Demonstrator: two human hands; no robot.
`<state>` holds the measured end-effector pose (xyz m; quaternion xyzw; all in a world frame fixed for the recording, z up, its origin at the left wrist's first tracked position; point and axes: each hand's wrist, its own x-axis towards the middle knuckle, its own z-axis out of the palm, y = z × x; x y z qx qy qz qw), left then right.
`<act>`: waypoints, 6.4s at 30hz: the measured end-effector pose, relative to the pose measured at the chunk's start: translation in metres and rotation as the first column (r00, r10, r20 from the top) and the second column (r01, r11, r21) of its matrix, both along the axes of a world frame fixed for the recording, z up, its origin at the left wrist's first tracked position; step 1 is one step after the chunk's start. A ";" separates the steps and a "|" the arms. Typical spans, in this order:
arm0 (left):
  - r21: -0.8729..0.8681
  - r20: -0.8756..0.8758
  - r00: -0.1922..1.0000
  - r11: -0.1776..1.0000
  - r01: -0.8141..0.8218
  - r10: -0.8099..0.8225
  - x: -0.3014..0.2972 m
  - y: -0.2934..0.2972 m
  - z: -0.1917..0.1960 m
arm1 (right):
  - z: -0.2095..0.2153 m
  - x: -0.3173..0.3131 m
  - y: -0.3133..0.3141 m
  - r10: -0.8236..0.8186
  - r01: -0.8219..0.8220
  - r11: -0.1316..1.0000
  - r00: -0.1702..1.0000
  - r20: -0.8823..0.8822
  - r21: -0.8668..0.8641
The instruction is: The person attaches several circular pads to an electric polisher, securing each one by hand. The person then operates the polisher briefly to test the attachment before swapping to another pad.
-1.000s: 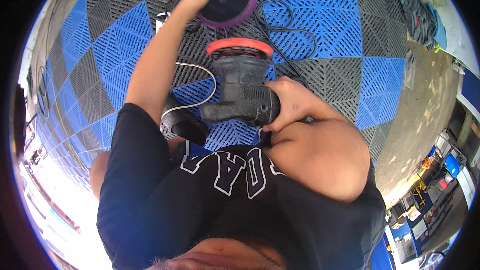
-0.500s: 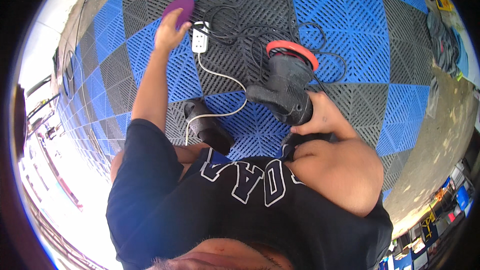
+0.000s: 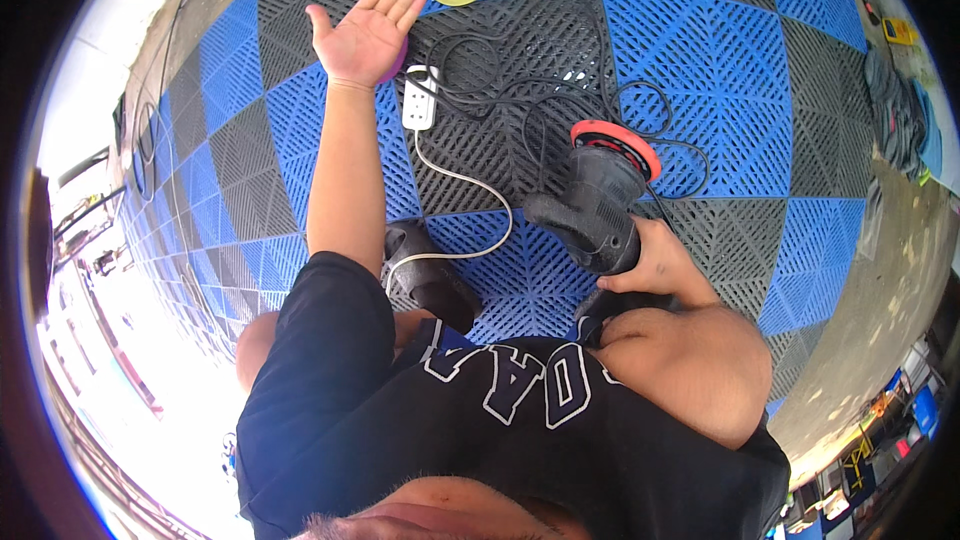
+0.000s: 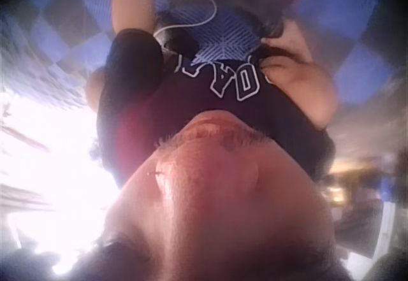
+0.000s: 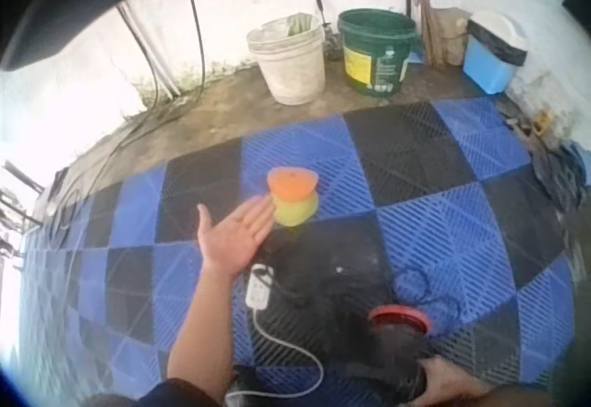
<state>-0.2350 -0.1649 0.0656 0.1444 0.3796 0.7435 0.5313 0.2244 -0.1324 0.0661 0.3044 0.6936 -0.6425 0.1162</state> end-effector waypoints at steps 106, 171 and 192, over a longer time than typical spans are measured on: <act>-0.027 -0.261 0.877 0.911 0.411 -0.403 0.308 0.127 -0.001 | 0.009 0.104 0.098 -0.489 0.300 0.854 0.741 -0.459 -0.425; -0.311 0.238 0.819 0.758 0.574 -0.522 0.270 0.081 -0.085 | -0.012 0.092 0.082 -0.643 0.379 0.734 0.656 -0.396 -0.564; 0.092 0.208 0.733 0.759 0.645 -0.648 0.279 0.126 -0.056 | -0.017 0.088 0.061 -0.567 0.326 0.783 0.725 -0.391 -0.529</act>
